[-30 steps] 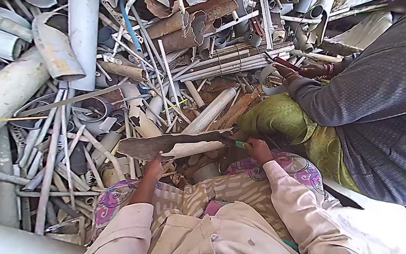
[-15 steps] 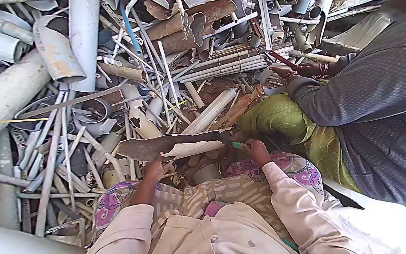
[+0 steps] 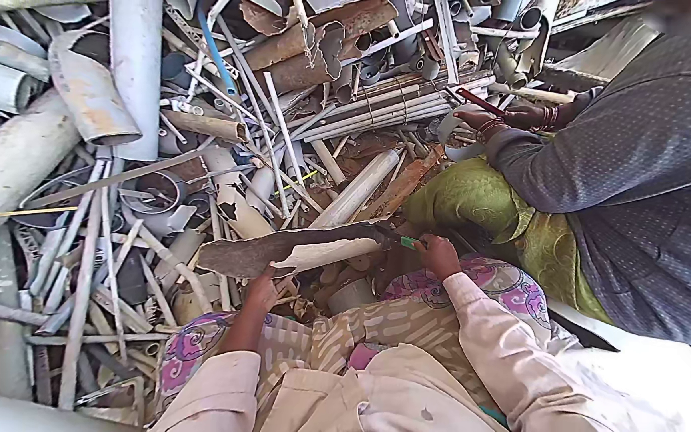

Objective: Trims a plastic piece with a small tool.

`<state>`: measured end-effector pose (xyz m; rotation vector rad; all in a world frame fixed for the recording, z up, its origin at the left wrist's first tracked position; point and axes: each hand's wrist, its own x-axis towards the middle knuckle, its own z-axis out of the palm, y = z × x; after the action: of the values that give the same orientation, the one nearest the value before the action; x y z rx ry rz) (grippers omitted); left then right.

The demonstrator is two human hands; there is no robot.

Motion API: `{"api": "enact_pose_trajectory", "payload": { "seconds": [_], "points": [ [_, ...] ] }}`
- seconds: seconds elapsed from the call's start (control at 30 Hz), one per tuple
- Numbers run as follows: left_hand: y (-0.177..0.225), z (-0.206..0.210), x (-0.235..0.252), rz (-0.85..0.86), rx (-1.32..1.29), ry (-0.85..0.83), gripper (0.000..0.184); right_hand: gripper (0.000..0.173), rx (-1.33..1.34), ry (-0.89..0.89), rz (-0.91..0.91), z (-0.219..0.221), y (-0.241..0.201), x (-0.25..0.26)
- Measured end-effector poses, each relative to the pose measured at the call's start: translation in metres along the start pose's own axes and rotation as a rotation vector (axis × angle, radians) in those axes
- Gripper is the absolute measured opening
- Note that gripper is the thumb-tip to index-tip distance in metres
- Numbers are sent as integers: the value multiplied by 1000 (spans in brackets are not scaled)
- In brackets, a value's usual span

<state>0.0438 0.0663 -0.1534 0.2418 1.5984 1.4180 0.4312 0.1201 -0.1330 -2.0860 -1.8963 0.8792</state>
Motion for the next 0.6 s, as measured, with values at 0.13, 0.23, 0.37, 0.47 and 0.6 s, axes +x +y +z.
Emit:
{"api": "enact_pose_trajectory", "payload": {
  "seconds": [0.13,0.23,0.37,0.47,0.6],
  "points": [
    [1,0,-1,7,-6,4,36,37,109,22,-87,1,1,-2],
    [-3,-4,5,3,-5,-11,37,39,-11,12,19,-1,0,-1],
    [-2,-3,5,11,7,-10,36,40,-19,6,-11,-7,2,-1],
    [-3,-4,7,12,4,-20,37,38,86,12,-116,-3,2,-4],
    [-3,-4,5,13,7,-18,38,39,-11,2,-14,-5,-1,-5]
  ]
}}
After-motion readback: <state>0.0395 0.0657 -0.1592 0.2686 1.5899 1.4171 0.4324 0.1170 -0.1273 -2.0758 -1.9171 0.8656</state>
